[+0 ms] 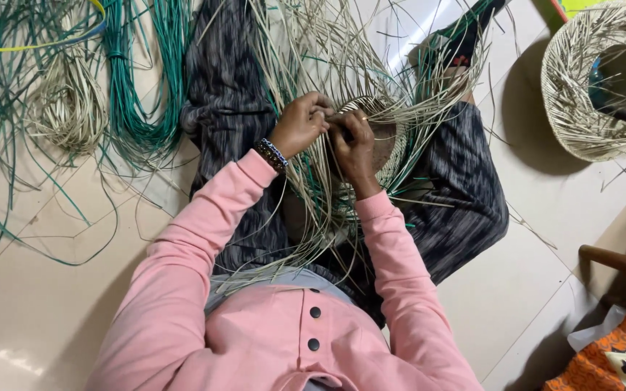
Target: The person is weaving a hat brim from natural straw fibers while sitting on the floor.
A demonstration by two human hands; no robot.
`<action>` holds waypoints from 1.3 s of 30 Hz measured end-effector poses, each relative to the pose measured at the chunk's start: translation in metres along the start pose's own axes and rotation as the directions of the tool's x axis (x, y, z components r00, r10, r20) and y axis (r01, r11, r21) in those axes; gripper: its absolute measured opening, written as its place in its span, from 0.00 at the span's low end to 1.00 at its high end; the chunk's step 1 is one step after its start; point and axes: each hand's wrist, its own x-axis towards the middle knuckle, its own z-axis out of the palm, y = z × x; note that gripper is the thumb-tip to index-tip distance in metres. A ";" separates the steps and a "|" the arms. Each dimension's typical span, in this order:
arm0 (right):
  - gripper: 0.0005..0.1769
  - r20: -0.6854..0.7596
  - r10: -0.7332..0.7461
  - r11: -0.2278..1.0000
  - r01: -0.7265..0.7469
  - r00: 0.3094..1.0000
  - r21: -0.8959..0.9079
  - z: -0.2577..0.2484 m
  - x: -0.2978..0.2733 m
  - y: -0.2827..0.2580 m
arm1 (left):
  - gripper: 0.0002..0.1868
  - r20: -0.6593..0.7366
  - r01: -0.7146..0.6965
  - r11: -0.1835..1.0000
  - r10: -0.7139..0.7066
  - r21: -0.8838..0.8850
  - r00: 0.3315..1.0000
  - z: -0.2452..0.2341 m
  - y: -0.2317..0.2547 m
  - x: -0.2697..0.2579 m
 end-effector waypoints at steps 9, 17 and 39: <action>0.08 0.157 -0.003 0.999 -0.003 0.988 0.032 -0.009 0.003 -0.002 | 0.09 -0.054 -0.290 0.956 0.288 -0.033 0.956 -0.013 0.046 -0.043; 0.04 0.238 0.033 0.999 -0.039 0.971 0.017 -0.007 0.004 0.009 | 0.05 -0.495 -0.295 0.732 -0.067 -0.615 0.866 -0.083 0.048 -0.154; 0.11 0.430 0.048 0.999 -0.037 0.902 -0.035 -0.019 0.013 -0.015 | 0.06 0.106 -0.404 0.190 0.788 0.895 0.606 0.011 -0.035 -0.019</action>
